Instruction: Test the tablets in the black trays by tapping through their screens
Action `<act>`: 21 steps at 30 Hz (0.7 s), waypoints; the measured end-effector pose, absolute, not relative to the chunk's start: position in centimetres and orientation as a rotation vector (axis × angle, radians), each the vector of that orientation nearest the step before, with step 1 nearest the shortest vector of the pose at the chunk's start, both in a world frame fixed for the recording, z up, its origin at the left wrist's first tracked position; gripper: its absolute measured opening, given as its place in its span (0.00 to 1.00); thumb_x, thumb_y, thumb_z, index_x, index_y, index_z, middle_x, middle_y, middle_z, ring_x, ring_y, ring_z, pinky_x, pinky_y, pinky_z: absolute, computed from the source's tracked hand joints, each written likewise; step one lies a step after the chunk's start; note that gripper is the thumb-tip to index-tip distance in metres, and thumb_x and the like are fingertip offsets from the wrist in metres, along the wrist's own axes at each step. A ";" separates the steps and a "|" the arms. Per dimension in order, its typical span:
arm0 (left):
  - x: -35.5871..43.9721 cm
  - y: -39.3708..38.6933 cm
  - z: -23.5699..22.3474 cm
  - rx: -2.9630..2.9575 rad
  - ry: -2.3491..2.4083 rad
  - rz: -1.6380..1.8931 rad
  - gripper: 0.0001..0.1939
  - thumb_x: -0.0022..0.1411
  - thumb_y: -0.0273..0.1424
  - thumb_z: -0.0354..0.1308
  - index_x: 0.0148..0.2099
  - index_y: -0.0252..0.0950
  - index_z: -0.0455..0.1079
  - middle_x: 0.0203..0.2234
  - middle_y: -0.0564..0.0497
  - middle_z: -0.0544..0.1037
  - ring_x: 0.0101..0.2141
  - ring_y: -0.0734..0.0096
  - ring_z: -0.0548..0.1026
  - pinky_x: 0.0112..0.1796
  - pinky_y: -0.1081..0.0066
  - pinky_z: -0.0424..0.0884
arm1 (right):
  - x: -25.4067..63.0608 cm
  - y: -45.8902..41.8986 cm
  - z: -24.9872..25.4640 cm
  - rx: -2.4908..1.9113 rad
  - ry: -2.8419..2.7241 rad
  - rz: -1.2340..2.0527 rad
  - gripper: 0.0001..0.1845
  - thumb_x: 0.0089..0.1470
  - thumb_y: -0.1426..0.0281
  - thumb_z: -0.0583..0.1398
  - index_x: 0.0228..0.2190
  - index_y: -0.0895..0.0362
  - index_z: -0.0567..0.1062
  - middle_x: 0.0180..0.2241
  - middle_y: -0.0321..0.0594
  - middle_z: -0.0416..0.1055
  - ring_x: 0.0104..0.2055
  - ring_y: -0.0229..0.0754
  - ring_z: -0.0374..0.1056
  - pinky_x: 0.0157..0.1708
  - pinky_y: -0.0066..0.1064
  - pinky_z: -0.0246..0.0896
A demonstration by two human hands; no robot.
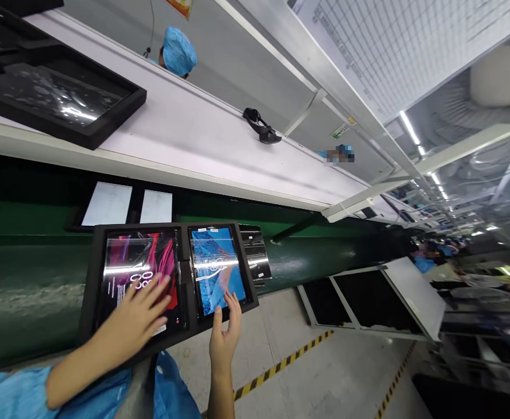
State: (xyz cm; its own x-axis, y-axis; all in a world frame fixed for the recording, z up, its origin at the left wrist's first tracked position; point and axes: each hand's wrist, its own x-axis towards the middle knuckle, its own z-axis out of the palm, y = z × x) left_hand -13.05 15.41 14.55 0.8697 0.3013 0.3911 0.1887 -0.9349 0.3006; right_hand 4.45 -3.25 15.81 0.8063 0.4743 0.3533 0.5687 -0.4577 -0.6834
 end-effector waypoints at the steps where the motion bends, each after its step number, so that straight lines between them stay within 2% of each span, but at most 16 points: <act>1: -12.2 14.1 15.6 2.789 0.218 0.618 0.22 0.67 0.40 0.51 0.61 0.48 0.68 0.65 0.49 0.61 0.65 0.52 0.59 0.62 0.46 0.56 | 4.6 -2.7 16.1 -2.135 -0.808 -0.127 0.20 0.66 0.62 0.51 0.53 0.56 0.70 0.58 0.51 0.66 0.66 0.50 0.56 0.60 0.49 0.58; 5: -12.2 10.9 19.1 2.772 -0.236 0.611 0.29 0.67 0.41 0.51 0.69 0.50 0.54 0.68 0.53 0.54 0.66 0.61 0.55 0.63 0.55 0.59 | 6.5 0.7 17.7 -2.207 -1.192 0.057 0.21 0.68 0.63 0.47 0.57 0.55 0.66 0.59 0.49 0.66 0.69 0.47 0.50 0.66 0.55 0.41; 8: -15.3 12.2 17.8 2.765 -0.126 0.663 0.29 0.67 0.38 0.51 0.69 0.52 0.53 0.67 0.55 0.56 0.66 0.63 0.55 0.66 0.55 0.51 | 9.8 2.4 18.7 -2.295 -1.428 0.179 0.21 0.68 0.63 0.46 0.57 0.54 0.66 0.58 0.47 0.68 0.70 0.47 0.48 0.66 0.60 0.32; 10: -17.8 14.6 15.4 2.684 0.206 0.686 0.30 0.67 0.36 0.51 0.69 0.52 0.51 0.66 0.54 0.59 0.66 0.61 0.55 0.67 0.51 0.44 | 12.7 2.1 19.0 -2.427 -1.329 0.093 0.22 0.67 0.62 0.46 0.55 0.54 0.68 0.59 0.48 0.67 0.69 0.51 0.48 0.64 0.65 0.30; 11: -19.0 16.1 14.1 2.608 0.389 0.688 0.30 0.67 0.36 0.50 0.69 0.53 0.51 0.66 0.53 0.60 0.66 0.59 0.56 0.67 0.49 0.44 | 14.1 1.7 19.0 -2.492 -1.219 0.014 0.23 0.67 0.62 0.45 0.55 0.56 0.69 0.58 0.50 0.67 0.69 0.53 0.48 0.63 0.67 0.29; 13: -21.0 19.4 12.1 2.417 0.731 0.730 0.28 0.67 0.39 0.49 0.68 0.51 0.53 0.64 0.50 0.63 0.65 0.56 0.58 0.65 0.47 0.50 | 16.1 0.6 18.7 -2.547 -1.012 -0.139 0.25 0.66 0.60 0.44 0.55 0.59 0.68 0.56 0.53 0.69 0.68 0.56 0.50 0.61 0.70 0.29; 15: -22.0 22.5 11.4 2.249 0.998 0.711 0.29 0.67 0.43 0.48 0.67 0.46 0.53 0.64 0.45 0.61 0.65 0.53 0.57 0.64 0.47 0.55 | 16.4 -0.1 18.0 -2.500 -0.933 -0.243 0.27 0.66 0.58 0.45 0.55 0.61 0.68 0.54 0.54 0.71 0.66 0.57 0.53 0.61 0.70 0.29; 18: -21.1 25.9 12.3 2.099 1.153 0.657 0.33 0.66 0.47 0.48 0.68 0.39 0.53 0.66 0.41 0.57 0.65 0.50 0.55 0.63 0.49 0.58 | 13.9 0.4 16.6 -2.375 -0.969 -0.276 0.26 0.65 0.56 0.47 0.52 0.59 0.71 0.52 0.52 0.72 0.64 0.56 0.57 0.62 0.68 0.30; 21: -18.1 28.3 13.4 1.979 1.116 0.700 0.35 0.64 0.48 0.49 0.67 0.36 0.54 0.64 0.39 0.60 0.64 0.51 0.58 0.63 0.51 0.56 | 10.6 1.6 15.7 -2.311 -0.959 -0.249 0.24 0.66 0.56 0.48 0.51 0.57 0.72 0.53 0.51 0.71 0.64 0.56 0.57 0.62 0.68 0.32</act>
